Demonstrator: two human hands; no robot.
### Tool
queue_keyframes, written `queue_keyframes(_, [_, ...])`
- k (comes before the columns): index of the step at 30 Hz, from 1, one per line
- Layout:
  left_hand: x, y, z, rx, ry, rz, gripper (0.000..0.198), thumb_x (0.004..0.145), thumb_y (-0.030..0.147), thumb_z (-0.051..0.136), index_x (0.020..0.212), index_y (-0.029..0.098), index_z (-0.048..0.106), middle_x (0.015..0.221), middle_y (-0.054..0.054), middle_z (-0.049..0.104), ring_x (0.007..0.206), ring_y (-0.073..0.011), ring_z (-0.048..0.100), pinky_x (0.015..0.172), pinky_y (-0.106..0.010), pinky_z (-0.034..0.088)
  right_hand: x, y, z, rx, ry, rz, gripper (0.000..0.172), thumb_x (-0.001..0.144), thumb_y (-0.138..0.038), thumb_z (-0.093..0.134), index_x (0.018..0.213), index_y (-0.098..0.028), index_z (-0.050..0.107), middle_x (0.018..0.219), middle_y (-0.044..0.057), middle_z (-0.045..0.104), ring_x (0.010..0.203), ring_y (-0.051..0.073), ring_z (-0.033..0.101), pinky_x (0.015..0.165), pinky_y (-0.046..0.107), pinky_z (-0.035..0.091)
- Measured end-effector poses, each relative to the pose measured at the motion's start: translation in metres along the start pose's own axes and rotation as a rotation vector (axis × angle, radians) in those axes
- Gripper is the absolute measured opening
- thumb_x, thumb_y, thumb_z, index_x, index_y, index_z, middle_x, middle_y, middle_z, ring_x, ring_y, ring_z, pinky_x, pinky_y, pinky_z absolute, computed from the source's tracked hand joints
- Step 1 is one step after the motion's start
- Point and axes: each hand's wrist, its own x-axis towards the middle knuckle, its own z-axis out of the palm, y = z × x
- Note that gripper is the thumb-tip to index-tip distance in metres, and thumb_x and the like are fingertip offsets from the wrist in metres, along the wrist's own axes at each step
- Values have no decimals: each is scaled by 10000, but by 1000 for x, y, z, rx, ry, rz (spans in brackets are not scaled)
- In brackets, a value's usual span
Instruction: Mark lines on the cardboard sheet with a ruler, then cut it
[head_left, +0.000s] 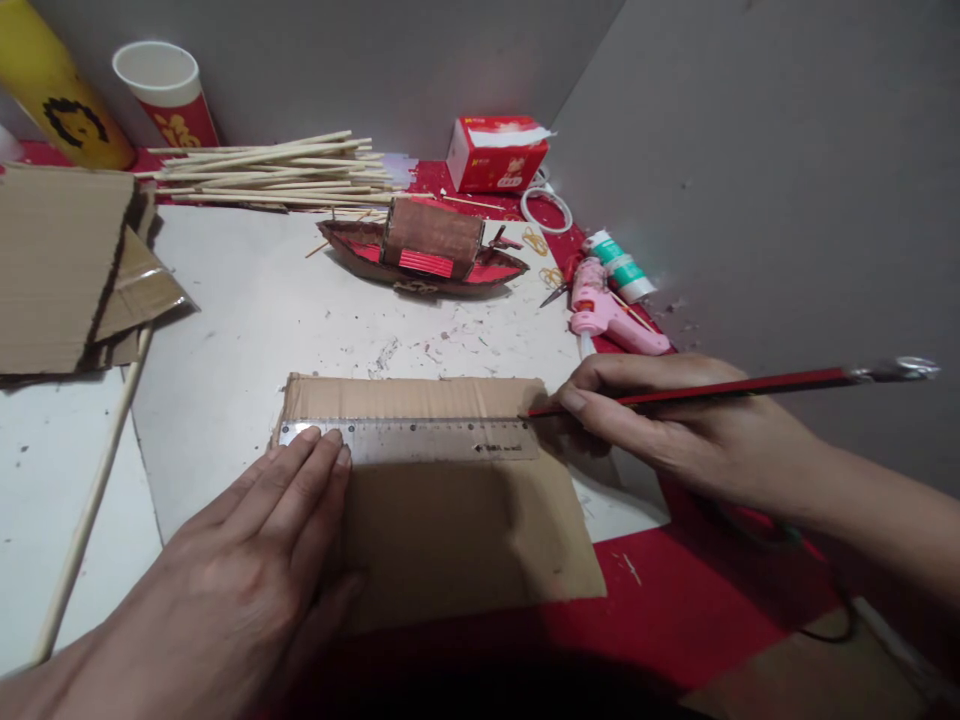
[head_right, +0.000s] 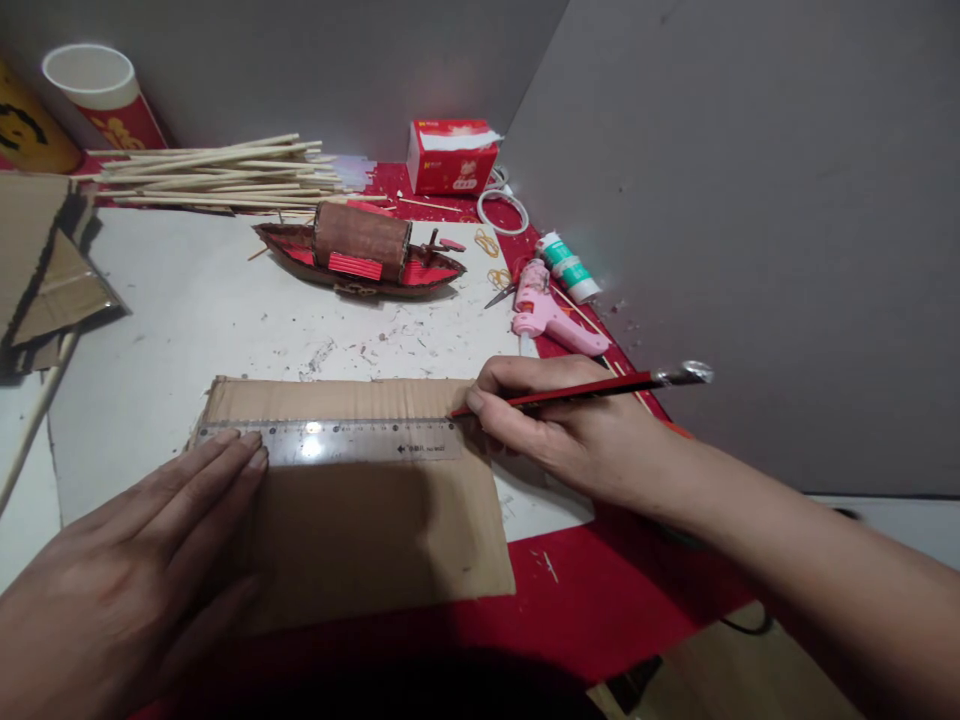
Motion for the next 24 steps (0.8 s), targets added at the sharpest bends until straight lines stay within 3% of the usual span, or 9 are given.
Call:
queue_keyframes(6, [-2, 2, 2, 5, 11, -14, 447, 969, 297, 493, 1269, -12, 610, 1386, -240, 597, 1297, -366, 558, 1066, -458, 487, -12, 9, -1, 75, -19, 33, 265, 971, -323, 523, 750, -218, 623, 613, -4, 648, 530, 110, 581, 500, 240, 460])
queue_keyframes(11, [-3, -2, 3, 7, -12, 23, 480, 939, 300, 534, 1286, -25, 598, 1414, -258, 565, 1311, -388, 536, 1065, -478, 470, -25, 11, -2, 9, 59, 83, 272, 975, -310, 532, 743, -221, 642, 604, 13, 655, 520, 125, 592, 489, 263, 461])
queue_keyframes(18, [-8, 0, 3, -16, -12, 13, 476, 957, 266, 538, 1338, -19, 552, 1432, -242, 557, 1361, -381, 489, 1133, -457, 373, -38, -7, 15, 311, 494, 199, 251, 993, -357, 552, 933, -202, 740, 672, 32, 729, 588, 152, 706, 597, 266, 599])
queue_keyframes(22, [-12, 4, 2, -53, 14, 12, 429, 970, 258, 539, 1300, -14, 576, 1402, -236, 586, 1334, -385, 519, 1131, -450, 371, -32, -2, 31, 214, 436, 132, 144, 956, -321, 614, 983, -229, 721, 837, 41, 775, 741, 169, 747, 721, 283, 623])
queue_keyframes(24, [-13, 5, 1, -63, 32, 20, 408, 975, 260, 536, 1275, -8, 598, 1380, -228, 608, 1311, -376, 545, 1126, -436, 377, -29, 4, 35, 106, 358, 61, 178, 930, -331, 645, 1077, -236, 679, 973, 58, 774, 864, 202, 749, 786, 325, 622])
